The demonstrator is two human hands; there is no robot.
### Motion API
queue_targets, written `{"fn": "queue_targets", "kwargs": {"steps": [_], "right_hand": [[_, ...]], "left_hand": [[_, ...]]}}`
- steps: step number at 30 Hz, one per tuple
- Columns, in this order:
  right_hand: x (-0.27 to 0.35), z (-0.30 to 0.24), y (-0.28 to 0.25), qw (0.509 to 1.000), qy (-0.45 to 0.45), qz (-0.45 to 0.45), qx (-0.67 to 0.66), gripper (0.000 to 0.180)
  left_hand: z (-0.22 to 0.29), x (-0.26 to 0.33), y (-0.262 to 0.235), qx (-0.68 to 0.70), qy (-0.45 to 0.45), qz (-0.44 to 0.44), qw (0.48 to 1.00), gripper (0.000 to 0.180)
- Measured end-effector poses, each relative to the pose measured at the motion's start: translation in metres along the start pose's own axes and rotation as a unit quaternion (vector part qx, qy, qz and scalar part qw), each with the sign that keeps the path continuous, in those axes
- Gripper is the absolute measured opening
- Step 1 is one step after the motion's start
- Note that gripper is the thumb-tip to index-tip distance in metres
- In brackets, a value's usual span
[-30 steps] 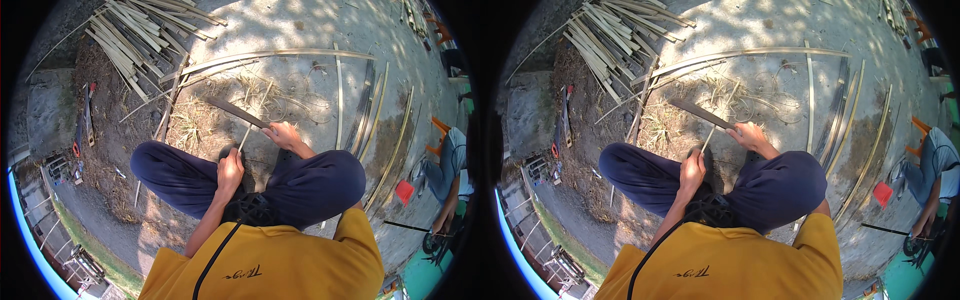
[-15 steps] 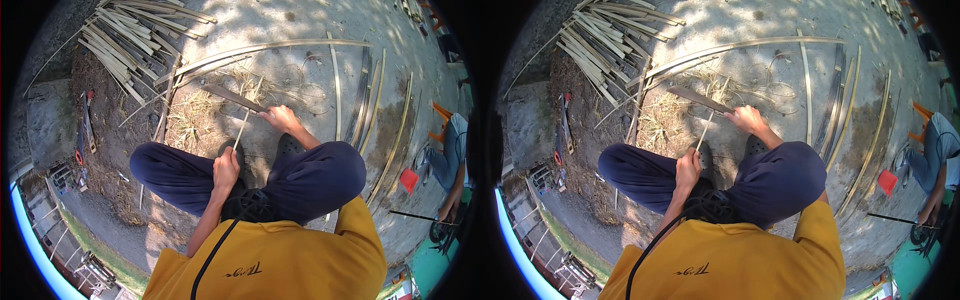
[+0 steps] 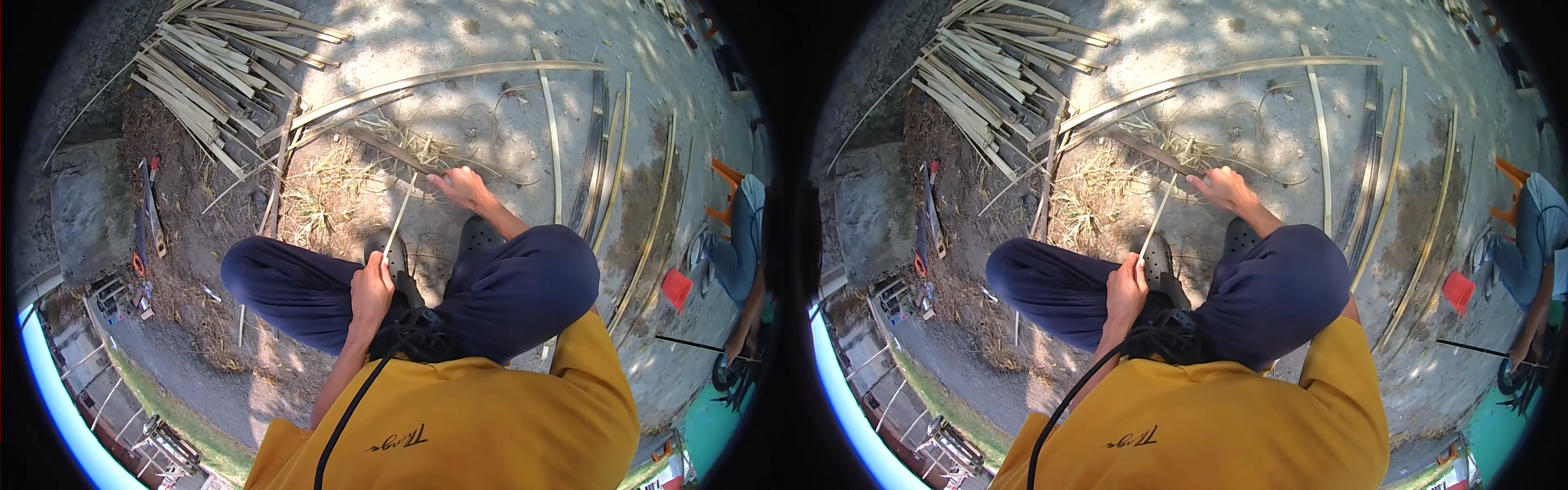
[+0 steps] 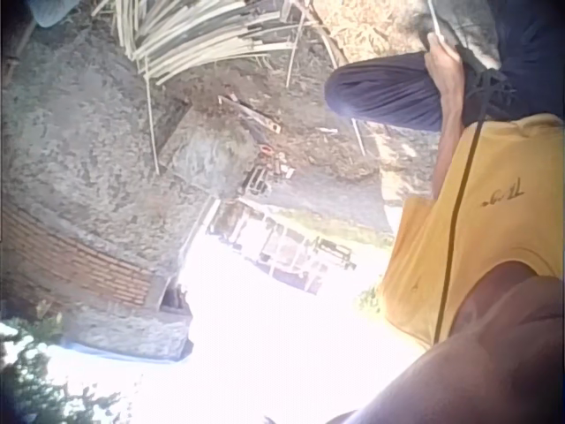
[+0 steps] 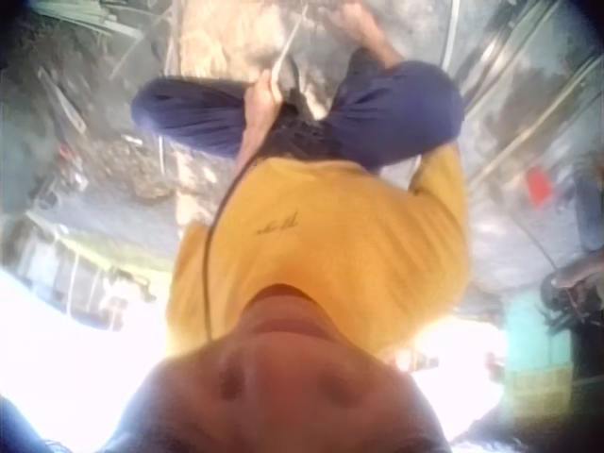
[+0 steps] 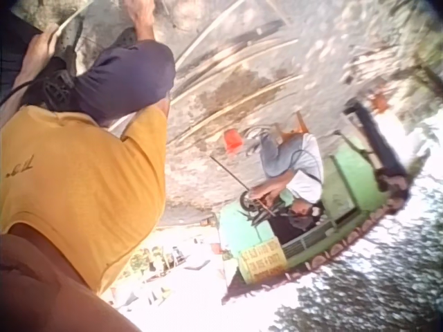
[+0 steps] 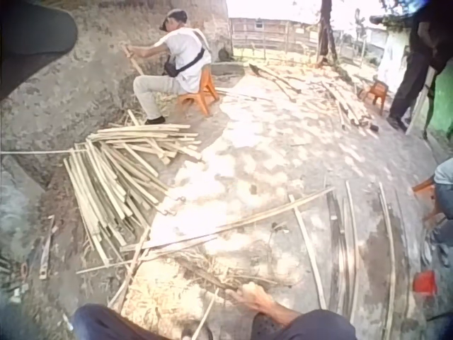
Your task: The person scrapes a thin strip of bamboo using a large knife, removing shavings from its surface. They hold the strip with one hand and pull the blade along its length while sitting.
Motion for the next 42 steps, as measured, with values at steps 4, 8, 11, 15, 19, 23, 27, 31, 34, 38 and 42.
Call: {"fn": "queue_targets", "kwargs": {"steps": [4,8,11,15,19,23,27,31,34,38,42], "right_hand": [[0.029,-0.025,0.015,0.997,-0.041,-0.036,-0.047,0.072],[0.010,-0.004,-0.005,1.000,-0.020,-0.009,0.008,0.073],[0.001,-0.003,0.003,1.000,0.003,-0.006,0.002,0.072],[0.024,-0.029,0.013,0.999,-0.025,-0.024,-0.020,0.072],[0.014,-0.014,-0.005,0.999,-0.023,-0.034,0.010,0.072],[0.005,-0.022,0.000,0.999,0.007,-0.047,0.009,0.071],[0.025,-0.045,0.004,0.998,-0.033,-0.049,0.018,0.072],[0.015,-0.014,-0.012,0.999,0.010,-0.031,0.027,0.071],[0.022,-0.020,-0.001,0.998,0.023,-0.035,0.040,0.071],[0.025,-0.043,-0.004,0.998,-0.055,-0.040,0.014,0.070],[0.000,-0.012,-0.036,0.998,0.050,-0.017,0.023,0.067]], "left_hand": [[-0.012,-0.009,0.003,-0.021,0.021,0.034,0.999,0.017],[0.000,0.015,-0.007,-0.014,0.015,0.010,1.000,0.014],[-0.006,0.018,-0.012,-0.014,0.011,0.010,1.000,0.014],[-0.015,0.001,-0.002,-0.002,0.020,0.027,0.999,0.014],[0.012,0.016,-0.019,0.010,0.015,-0.005,1.000,0.015],[-0.003,0.018,-0.015,-0.001,0.010,0.005,1.000,0.014],[-0.001,0.003,-0.015,-0.003,0.012,0.011,1.000,0.014],[0.009,0.029,-0.034,0.003,-0.011,-0.020,1.000,0.013],[-0.001,0.038,-0.026,-0.021,-0.040,-0.019,0.999,0.012],[0.005,0.020,-0.026,-0.046,-0.004,0.012,0.999,0.011],[0.006,0.066,-0.050,-0.002,-0.003,0.002,1.000,0.010]]}}
Point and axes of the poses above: each hand's wrist, its own x-axis away from the middle knuckle, its own y-axis out of the palm, z = x × y, the point moved 1 cm from there along -x, towards the middle knuckle, and after that the axes turned 1 degree about y, right-handed, at the moved point
